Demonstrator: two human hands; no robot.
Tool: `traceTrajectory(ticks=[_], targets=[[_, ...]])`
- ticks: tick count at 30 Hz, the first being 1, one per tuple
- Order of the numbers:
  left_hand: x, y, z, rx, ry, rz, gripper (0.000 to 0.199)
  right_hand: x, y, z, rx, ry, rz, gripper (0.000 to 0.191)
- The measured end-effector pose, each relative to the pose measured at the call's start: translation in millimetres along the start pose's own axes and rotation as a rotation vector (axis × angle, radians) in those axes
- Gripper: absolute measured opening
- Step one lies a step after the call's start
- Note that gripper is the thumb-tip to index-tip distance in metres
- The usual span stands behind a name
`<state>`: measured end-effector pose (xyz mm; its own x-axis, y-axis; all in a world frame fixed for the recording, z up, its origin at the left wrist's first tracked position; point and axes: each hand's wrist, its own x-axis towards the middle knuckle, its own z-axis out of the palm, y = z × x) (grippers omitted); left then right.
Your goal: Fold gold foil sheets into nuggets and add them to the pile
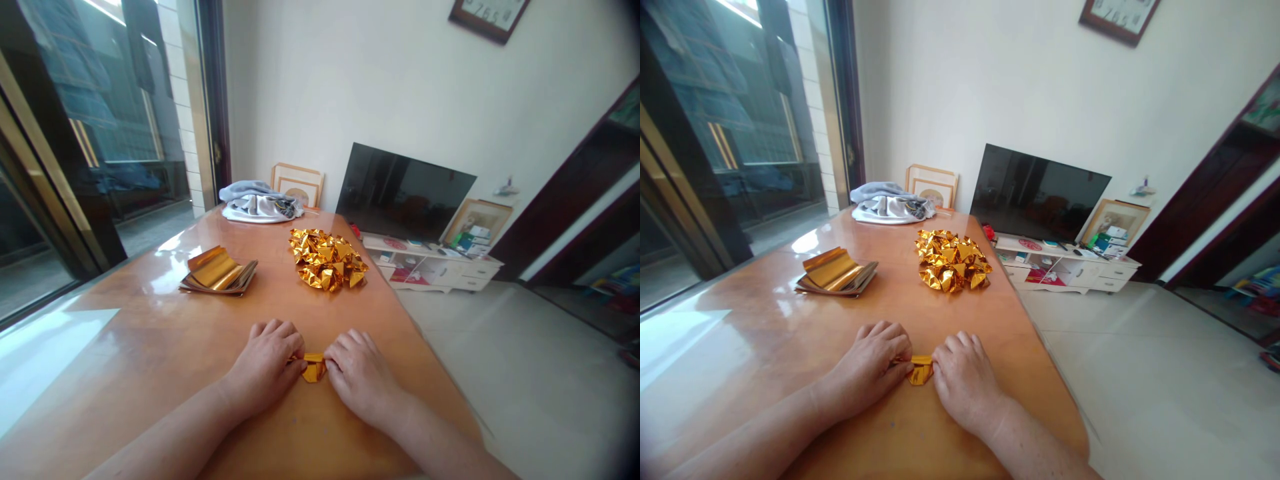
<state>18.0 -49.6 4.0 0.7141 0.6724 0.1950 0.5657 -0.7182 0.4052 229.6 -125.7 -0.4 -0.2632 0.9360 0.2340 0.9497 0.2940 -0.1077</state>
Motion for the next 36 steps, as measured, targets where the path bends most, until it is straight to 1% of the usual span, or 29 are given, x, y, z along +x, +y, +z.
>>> traceTrajectory(ticks=[4, 8, 10, 13, 19, 26, 30, 36], targets=[[0.5, -3.8, 6.6, -0.002, 0.033, 0.011, 0.015, 2.5, 3.1, 0.7, 0.073, 0.007, 0.049, 0.019], [1.8, -5.8, 9.4, 0.003, 0.040, -0.018, 0.005, 7.3, 3.9, 2.6, 0.132, 0.007, 0.116, 0.009], [2.2, -6.2, 9.4, 0.005, 0.042, -0.037, 0.006, 8.2, 3.6, 4.0, 0.149, 0.020, 0.149, 0.005], [2.4, -7.0, 9.7, 0.001, 0.041, -0.045, 0.007, 7.8, 3.8, 5.5, 0.171, 0.031, 0.174, 0.005], [3.3, -8.7, 11.1, -0.017, 0.036, -0.048, 0.006, 11.5, 7.4, 6.3, 0.221, 0.004, 0.190, 0.008], [3.5, -4.7, 3.9, -0.056, 0.005, -0.043, 0.008, 19.1, 8.2, 7.9, 0.256, -0.009, 0.179, 0.010], [2.8, -8.1, 5.7, -0.073, 0.024, -0.017, 0.007, 16.0, 5.5, 7.2, 0.266, 0.007, 0.156, 0.011], [2.6, -14.2, 8.2, -0.125, 0.028, 0.034, 0.009, 6.4, -4.0, -0.3, 0.355, 0.040, 0.177, 0.010]])
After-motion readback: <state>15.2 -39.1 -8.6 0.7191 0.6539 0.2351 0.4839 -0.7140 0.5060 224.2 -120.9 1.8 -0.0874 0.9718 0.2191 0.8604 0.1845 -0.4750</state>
